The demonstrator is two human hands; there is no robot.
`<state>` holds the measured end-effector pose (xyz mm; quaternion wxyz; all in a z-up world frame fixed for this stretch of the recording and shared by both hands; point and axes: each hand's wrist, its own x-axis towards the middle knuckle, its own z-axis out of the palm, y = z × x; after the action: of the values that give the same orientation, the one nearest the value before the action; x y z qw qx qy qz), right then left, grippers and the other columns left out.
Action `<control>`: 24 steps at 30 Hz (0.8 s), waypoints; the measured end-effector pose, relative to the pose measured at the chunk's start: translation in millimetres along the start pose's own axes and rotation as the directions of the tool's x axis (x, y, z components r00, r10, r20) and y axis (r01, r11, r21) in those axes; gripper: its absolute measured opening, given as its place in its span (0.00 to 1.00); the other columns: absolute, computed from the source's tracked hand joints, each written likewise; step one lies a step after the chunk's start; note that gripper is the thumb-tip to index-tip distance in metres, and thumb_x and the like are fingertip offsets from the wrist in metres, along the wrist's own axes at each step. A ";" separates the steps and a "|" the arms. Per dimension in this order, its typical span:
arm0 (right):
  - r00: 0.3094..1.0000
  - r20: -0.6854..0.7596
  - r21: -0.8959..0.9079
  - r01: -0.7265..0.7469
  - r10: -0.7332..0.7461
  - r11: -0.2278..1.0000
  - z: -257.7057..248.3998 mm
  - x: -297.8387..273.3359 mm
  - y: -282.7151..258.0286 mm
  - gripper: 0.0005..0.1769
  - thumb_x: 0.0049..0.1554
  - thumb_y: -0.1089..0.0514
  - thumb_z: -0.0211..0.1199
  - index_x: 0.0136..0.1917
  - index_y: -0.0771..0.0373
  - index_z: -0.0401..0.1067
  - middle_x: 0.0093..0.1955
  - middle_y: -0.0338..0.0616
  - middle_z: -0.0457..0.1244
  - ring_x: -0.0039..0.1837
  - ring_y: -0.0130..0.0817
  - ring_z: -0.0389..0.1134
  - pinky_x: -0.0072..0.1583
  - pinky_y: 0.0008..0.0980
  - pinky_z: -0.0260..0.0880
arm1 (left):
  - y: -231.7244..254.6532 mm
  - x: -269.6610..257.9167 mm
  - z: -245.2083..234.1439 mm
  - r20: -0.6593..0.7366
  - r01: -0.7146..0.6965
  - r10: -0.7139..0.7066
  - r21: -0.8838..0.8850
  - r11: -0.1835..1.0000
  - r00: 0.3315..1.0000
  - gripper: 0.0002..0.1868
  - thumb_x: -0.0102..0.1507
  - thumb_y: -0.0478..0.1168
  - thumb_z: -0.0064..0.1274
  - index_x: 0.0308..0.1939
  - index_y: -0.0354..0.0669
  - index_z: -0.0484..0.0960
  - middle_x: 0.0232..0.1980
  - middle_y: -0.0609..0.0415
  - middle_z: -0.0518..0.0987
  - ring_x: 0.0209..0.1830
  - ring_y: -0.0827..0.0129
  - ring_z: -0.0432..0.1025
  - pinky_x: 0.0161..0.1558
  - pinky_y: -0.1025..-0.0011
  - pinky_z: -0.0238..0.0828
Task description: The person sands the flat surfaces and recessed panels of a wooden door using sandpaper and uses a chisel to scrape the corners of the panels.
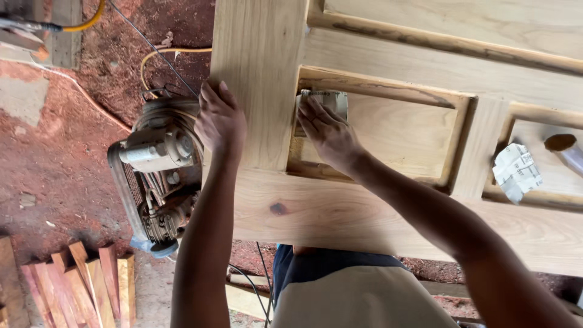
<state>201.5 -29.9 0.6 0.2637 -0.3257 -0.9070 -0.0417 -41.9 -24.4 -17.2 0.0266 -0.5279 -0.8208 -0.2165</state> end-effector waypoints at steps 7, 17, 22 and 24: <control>0.978 0.206 0.033 -0.039 0.031 0.999 -91.3 -83.3 52.9 0.21 0.58 0.73 0.53 0.61 0.64 0.79 0.64 0.51 0.70 0.69 0.49 0.70 0.68 0.42 0.71 | -2.4 4.2 5.6 -0.006 0.025 -0.024 0.055 0.998 1.000 0.20 0.74 0.49 0.34 0.52 0.36 0.74 0.36 0.51 0.79 0.25 0.46 0.80 0.24 0.49 0.78; 0.979 0.199 0.098 -0.059 0.039 0.993 -89.5 -90.1 62.7 0.23 0.55 0.76 0.55 0.62 0.69 0.78 0.64 0.57 0.70 0.71 0.55 0.68 0.68 0.45 0.70 | 0.6 4.2 -0.4 0.013 0.023 -0.023 0.002 1.000 1.000 0.20 0.74 0.51 0.36 0.53 0.38 0.74 0.37 0.50 0.80 0.26 0.46 0.80 0.25 0.50 0.78; 0.994 0.090 -0.008 -0.063 0.063 0.998 -51.2 -1.0 20.2 0.19 0.60 0.80 0.50 0.58 0.75 0.78 0.54 0.56 0.71 0.60 0.48 0.71 0.64 0.36 0.72 | 1.2 -2.7 -3.5 0.013 -0.010 0.010 0.064 0.998 1.000 0.18 0.73 0.50 0.37 0.50 0.40 0.74 0.34 0.53 0.78 0.25 0.49 0.80 0.25 0.52 0.79; 0.996 0.014 0.051 -0.088 0.088 0.995 16.9 9.0 23.0 0.17 0.59 0.71 0.58 0.59 0.64 0.79 0.62 0.49 0.70 0.69 0.50 0.68 0.66 0.40 0.71 | 4.2 4.0 -15.2 0.048 0.009 -0.007 -0.051 0.999 0.999 0.19 0.74 0.49 0.35 0.50 0.36 0.74 0.37 0.46 0.81 0.26 0.40 0.80 0.26 0.44 0.77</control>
<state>202.1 -2.6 -11.5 0.2681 -0.3586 -0.8941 -0.0047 -42.7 -25.4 -1.0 -0.0076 -0.5302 -0.8176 -0.2246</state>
